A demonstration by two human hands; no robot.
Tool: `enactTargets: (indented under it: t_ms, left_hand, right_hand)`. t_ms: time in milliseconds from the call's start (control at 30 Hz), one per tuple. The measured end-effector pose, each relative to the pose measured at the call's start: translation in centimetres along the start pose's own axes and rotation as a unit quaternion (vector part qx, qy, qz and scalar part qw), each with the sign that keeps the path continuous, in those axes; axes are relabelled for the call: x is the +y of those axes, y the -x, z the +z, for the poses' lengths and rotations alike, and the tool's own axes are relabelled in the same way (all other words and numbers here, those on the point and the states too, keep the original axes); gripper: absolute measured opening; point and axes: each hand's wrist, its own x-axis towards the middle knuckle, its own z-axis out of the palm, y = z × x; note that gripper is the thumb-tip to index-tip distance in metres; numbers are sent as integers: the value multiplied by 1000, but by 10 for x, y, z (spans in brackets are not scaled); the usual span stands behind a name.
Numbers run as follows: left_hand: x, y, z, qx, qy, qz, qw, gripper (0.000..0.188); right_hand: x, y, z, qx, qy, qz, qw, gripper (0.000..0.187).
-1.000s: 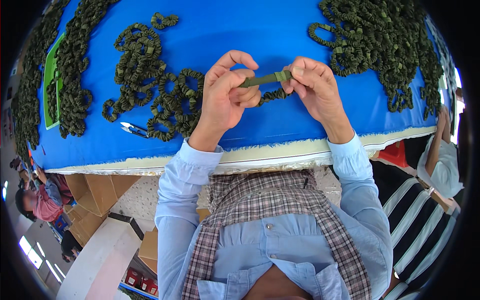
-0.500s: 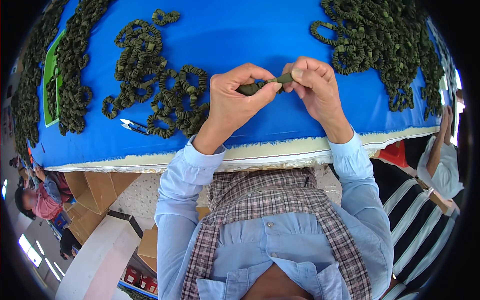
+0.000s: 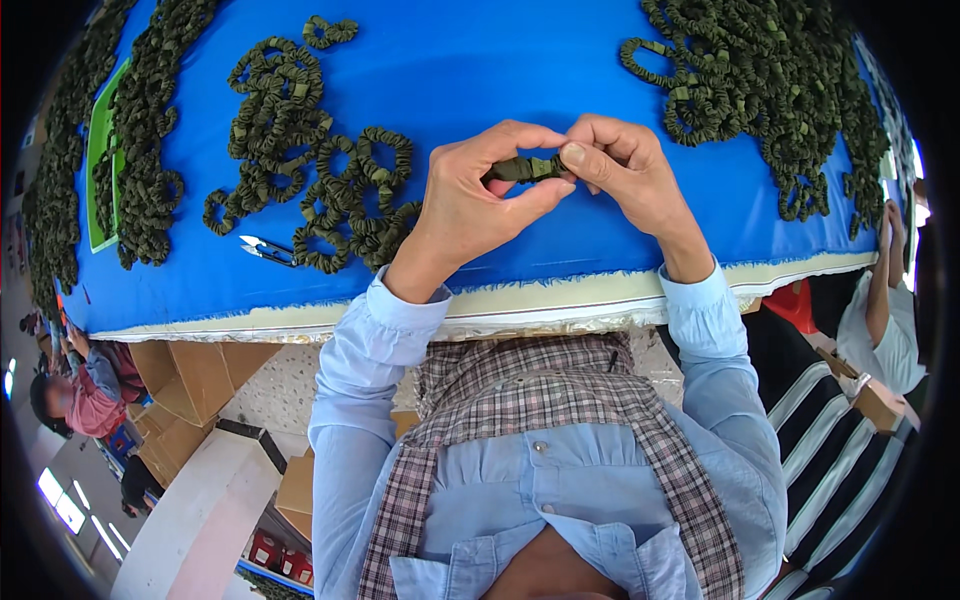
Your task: The person sits at a blue table and repeatedly picks up green camouflage cords, folding and twisting them by hand into compact loops. The finished loops are placed into a green tray on the table. The process is repetitive and involves handling the cords one at a time.
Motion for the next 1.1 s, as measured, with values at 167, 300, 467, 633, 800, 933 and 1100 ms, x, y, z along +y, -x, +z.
enactTargets:
  t_ms: [167,300,467,633,800,933,1100]
  left_hand:
    - [-6,1,1,32,-12,30,999,15]
    - [-6,2,-2,21,-14,12,1000,11]
    - [-9,2,-1,22,29,-13,999,10]
    - [-10,1,-1,14,46,-6,999,18]
    - [-7,0,-5,-7,22,10,1000,28]
    - [-11,1,-4,-25,141,-16,990,28]
    - [-15,4,0,-41,247,-60,966,18]
  right_hand:
    - [4,1,6,38,-13,-34,999,19]
    - [4,-1,2,53,-48,-37,997,15]
    - [5,-1,1,67,-109,-33,991,13]
    - [6,-2,0,66,-109,-38,991,13]
    - [0,1,-2,46,-46,24,998,13]
    - [-4,2,11,52,-33,15,998,14]
    - [-13,3,8,37,-23,28,999,13]
